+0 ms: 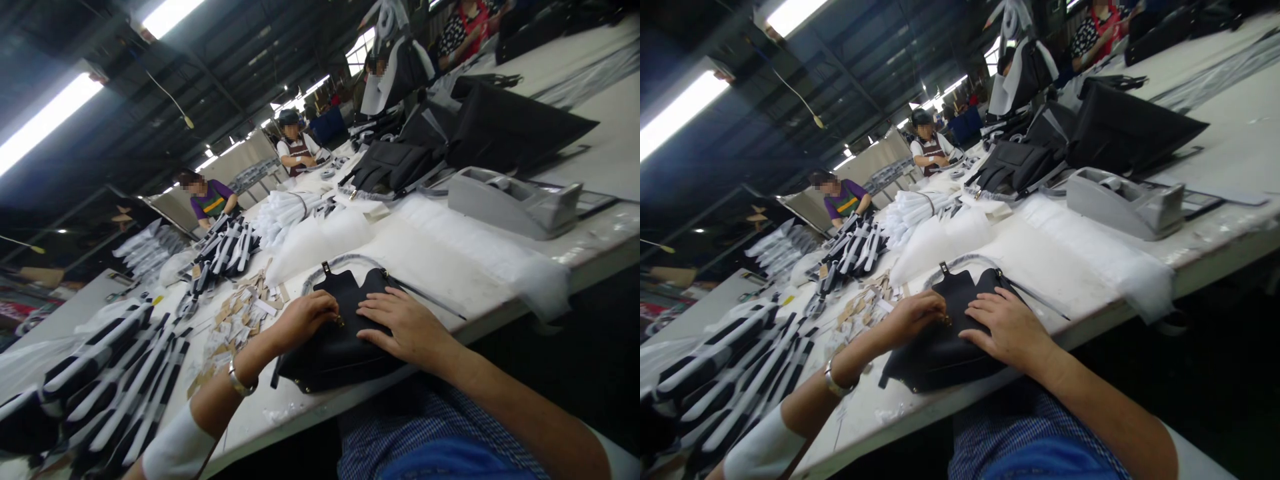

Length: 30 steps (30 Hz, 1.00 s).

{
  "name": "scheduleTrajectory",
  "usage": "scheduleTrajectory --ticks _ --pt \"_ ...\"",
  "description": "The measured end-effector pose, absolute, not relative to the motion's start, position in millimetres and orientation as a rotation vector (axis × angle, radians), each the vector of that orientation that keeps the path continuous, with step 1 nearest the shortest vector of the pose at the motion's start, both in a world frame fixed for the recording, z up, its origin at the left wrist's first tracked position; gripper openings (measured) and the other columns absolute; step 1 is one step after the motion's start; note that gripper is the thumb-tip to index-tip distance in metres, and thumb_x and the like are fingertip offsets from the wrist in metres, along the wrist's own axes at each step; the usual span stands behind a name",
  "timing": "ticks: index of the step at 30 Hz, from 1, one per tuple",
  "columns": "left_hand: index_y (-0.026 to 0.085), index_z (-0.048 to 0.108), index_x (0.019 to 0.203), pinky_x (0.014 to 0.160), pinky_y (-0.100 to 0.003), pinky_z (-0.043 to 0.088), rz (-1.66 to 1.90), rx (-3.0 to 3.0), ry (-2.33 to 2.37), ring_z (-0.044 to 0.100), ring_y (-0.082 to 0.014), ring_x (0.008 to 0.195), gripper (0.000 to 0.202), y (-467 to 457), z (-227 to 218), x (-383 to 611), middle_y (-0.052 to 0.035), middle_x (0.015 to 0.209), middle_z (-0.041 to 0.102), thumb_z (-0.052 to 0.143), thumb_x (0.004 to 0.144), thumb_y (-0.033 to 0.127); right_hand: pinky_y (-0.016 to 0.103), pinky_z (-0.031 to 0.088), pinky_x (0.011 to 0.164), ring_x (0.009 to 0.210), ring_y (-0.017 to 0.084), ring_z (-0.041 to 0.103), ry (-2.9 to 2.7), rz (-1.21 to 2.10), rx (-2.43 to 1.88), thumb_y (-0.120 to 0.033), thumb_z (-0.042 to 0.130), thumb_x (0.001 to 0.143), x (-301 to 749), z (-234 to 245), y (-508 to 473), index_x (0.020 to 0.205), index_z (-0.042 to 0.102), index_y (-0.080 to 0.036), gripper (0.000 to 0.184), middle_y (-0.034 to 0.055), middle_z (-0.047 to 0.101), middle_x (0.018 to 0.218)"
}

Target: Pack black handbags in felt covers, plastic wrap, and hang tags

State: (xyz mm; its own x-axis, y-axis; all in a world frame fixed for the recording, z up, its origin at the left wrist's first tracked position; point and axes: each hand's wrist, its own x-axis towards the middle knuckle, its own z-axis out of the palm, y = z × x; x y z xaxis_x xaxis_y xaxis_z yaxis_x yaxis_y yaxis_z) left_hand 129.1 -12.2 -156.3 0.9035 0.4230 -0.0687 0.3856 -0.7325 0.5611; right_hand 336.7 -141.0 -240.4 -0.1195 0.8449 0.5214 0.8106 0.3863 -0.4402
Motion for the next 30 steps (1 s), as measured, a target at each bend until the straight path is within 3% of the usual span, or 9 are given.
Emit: scheduleTrajectory --ticks 7,12,16,20,23,30 --pt "0.020 0.059 0.088 0.094 -0.033 0.048 0.285 2.400 0.688 0.062 -0.0187 0.106 0.016 -37 -154 92 -0.0083 0.115 0.065 0.049 0.098 0.027 0.051 0.039 0.107 0.118 0.026 0.062 -1.931 0.103 -1.434 -0.048 0.058 0.094 341 -245 -139 0.112 0.071 -0.024 0.033 0.0043 0.072 0.119" --pt "0.018 0.064 0.091 0.064 -0.027 0.056 0.667 1.922 1.119 0.068 -0.0159 0.069 0.018 -75 -151 49 -0.0043 0.082 0.072 0.061 0.092 0.036 0.051 0.039 0.108 0.120 0.026 0.061 -1.963 0.078 -1.419 -0.046 0.057 0.095 343 -247 -140 0.114 0.070 -0.024 0.032 0.0044 0.071 0.121" --pt "0.018 0.072 0.086 0.070 -0.030 0.058 0.873 1.720 1.357 0.068 -0.0179 0.070 0.020 -120 -162 5 -0.0036 0.077 0.072 0.071 0.083 0.038 0.051 0.039 0.107 0.120 0.027 0.061 -1.997 0.024 -1.415 -0.046 0.051 0.098 345 -247 -140 0.116 0.070 -0.023 0.035 0.0055 0.070 0.122" --pt "0.020 0.076 0.080 0.078 -0.033 0.058 0.936 1.565 1.561 0.069 -0.0224 0.085 0.022 -163 -191 -34 -0.0052 0.092 0.074 0.076 0.077 0.042 0.051 0.041 0.107 0.121 0.027 0.060 -2.035 -0.007 -1.389 -0.047 0.047 0.099 348 -249 -138 0.119 0.068 -0.022 0.038 0.0056 0.070 0.123" --pt "0.019 0.073 0.074 0.084 -0.032 0.055 1.000 1.436 1.672 0.068 -0.0231 0.090 0.023 -189 -218 -55 -0.0054 0.091 0.073 0.080 0.072 0.041 0.049 0.041 0.107 0.120 0.026 0.061 -2.054 -0.024 -1.363 -0.047 0.045 0.099 351 -252 -136 0.119 0.068 -0.021 0.039 0.0059 0.070 0.122" --pt "0.016 0.061 0.073 0.072 -0.026 0.053 1.105 1.104 1.721 0.066 -0.0163 0.076 0.035 -223 -267 -75 -0.0035 0.084 0.070 0.082 0.069 0.044 0.048 0.042 0.108 0.120 0.027 0.061 -2.124 -0.054 -1.375 -0.048 0.040 0.100 357 -252 -134 0.120 0.066 -0.019 0.044 0.0077 0.069 0.123"
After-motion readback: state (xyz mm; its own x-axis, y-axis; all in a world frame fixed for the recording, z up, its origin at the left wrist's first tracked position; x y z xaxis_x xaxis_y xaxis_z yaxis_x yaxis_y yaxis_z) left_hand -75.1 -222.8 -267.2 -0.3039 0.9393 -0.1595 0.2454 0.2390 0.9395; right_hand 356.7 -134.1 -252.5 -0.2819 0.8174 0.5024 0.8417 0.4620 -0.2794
